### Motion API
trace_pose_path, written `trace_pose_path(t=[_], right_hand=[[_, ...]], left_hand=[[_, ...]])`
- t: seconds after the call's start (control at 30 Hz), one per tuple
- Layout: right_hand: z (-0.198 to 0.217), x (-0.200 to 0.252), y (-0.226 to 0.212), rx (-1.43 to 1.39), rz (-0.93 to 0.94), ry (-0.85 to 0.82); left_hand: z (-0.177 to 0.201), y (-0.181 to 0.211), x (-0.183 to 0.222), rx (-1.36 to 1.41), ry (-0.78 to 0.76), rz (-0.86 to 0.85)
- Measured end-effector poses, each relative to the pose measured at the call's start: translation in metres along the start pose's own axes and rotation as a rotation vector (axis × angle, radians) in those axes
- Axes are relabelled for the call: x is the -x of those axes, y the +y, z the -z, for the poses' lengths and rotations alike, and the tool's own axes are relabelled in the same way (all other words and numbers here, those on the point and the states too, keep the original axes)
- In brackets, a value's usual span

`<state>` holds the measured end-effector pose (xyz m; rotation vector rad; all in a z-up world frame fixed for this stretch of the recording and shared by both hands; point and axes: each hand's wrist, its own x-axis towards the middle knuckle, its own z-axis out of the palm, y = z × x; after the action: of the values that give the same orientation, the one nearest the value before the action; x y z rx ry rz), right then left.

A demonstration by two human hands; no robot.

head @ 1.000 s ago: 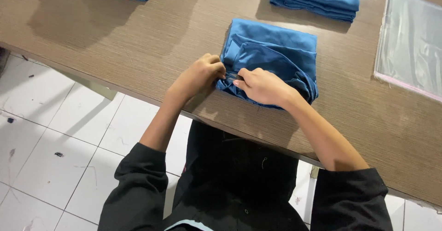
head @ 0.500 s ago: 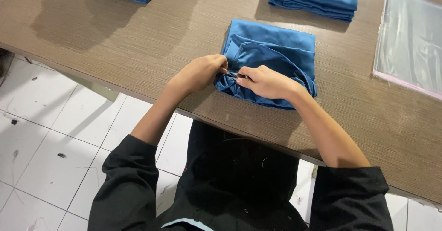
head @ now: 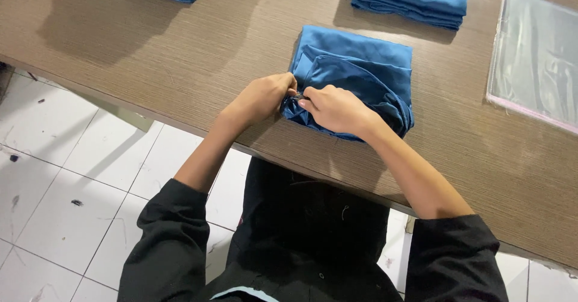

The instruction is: Trimming loose threads from folded blue fabric items using small snips on a work table in a factory setting.

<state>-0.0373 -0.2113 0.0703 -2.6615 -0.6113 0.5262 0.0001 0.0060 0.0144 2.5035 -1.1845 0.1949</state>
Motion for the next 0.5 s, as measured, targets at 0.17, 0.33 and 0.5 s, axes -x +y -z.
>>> trace_pose_path(t=[0.17,0.33,0.5], right_hand=[[-0.006,-0.004,0.004,0.024,0.027,0.028],[0.002,0.005,0.000,0.042,0.033,0.037],[0.049,0.050,-0.002,-0.206,-0.027,0.014]], left_hand=[[0.003,0.005,0.002,0.048,0.015,0.011],[0.002,-0.016,0.004,0.134,0.034,0.034],[0.068,-0.033,0.044,0.367,0.416,0.339]])
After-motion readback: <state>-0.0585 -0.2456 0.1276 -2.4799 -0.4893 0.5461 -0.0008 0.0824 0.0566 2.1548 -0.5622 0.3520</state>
